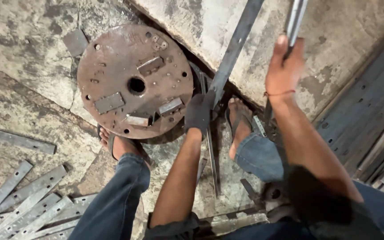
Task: The person sits on the floor and repeatedly hammers metal strips with a blue-headed hammer. They hold each strip with a gloved left hand and strike it with the right hand, then set the strip aside and pick up another.
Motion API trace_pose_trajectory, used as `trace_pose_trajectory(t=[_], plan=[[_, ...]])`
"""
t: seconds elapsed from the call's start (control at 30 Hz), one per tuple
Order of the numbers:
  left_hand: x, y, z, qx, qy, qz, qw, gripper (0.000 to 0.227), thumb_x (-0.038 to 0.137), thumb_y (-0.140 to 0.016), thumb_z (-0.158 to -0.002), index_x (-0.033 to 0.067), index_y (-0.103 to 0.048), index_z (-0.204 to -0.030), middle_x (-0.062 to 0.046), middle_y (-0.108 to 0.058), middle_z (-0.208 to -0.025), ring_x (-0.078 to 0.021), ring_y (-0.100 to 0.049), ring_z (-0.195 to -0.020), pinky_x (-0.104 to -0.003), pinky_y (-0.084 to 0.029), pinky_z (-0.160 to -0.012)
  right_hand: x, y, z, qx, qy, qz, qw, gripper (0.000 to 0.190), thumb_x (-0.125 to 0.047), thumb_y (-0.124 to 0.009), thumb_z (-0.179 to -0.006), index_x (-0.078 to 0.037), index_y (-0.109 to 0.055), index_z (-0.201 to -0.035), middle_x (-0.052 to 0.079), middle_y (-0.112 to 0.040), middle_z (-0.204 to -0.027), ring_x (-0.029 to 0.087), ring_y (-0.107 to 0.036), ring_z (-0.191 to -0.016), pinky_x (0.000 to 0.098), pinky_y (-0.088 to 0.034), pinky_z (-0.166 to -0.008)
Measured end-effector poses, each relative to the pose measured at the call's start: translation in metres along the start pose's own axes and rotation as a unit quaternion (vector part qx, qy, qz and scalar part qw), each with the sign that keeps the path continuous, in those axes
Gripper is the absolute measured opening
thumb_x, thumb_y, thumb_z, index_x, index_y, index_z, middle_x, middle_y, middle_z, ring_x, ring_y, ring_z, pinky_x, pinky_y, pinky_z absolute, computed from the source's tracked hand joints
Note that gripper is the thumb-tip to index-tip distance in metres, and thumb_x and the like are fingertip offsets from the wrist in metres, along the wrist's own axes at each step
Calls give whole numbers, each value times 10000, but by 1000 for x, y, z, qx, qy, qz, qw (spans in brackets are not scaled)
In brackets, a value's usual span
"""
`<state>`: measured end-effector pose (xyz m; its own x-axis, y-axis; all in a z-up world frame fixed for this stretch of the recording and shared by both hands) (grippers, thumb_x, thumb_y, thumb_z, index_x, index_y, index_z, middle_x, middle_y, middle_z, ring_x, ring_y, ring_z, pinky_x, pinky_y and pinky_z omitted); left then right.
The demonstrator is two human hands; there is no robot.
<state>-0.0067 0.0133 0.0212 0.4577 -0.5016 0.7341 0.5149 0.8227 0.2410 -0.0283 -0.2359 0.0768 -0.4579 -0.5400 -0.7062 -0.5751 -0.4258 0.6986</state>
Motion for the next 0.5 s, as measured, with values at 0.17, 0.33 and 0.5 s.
trace_pose_trajectory(t=[0.17,0.33,0.5], plan=[[39,5,26,43,55,15,997,539,560,-642,-865,32,-724,-929,-190,-736,-818,-341,-739,-757,-461,-539,-708,18,-12,-7,-96,-140,60,984,443,-507,-523,-1118,-78,-599,-1041,-42,-589,-672,87,-568,-529,303,-471,-444],[26,-15,9,77,22,-70,994,547,564,-691,-869,21,-734,-919,-241,-713,-876,-415,-681,-846,-482,-507,-751,-29,18,4,-48,-179,-121,975,439,-511,-553,-1071,-80,-627,-1037,-6,-526,-667,157,-508,-528,384,-414,-464],[37,-18,2,70,18,-45,996,554,591,-628,-890,50,-737,-932,-210,-746,-889,-391,-723,-878,-489,-519,-781,-7,0,-8,-177,-269,38,946,432,-528,-511,-1056,-107,-593,-1010,-24,-561,-645,181,-532,-530,413,-444,-443]])
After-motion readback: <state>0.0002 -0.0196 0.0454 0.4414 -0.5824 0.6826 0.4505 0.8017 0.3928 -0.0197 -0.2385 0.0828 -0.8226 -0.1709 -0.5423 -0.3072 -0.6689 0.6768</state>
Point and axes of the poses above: each hand's wrist, its own z-axis away from the middle knuckle, its own y-axis out of the back of the hand, x = y × z, the point moved 1 cm from there along -z, towards the middle knuckle
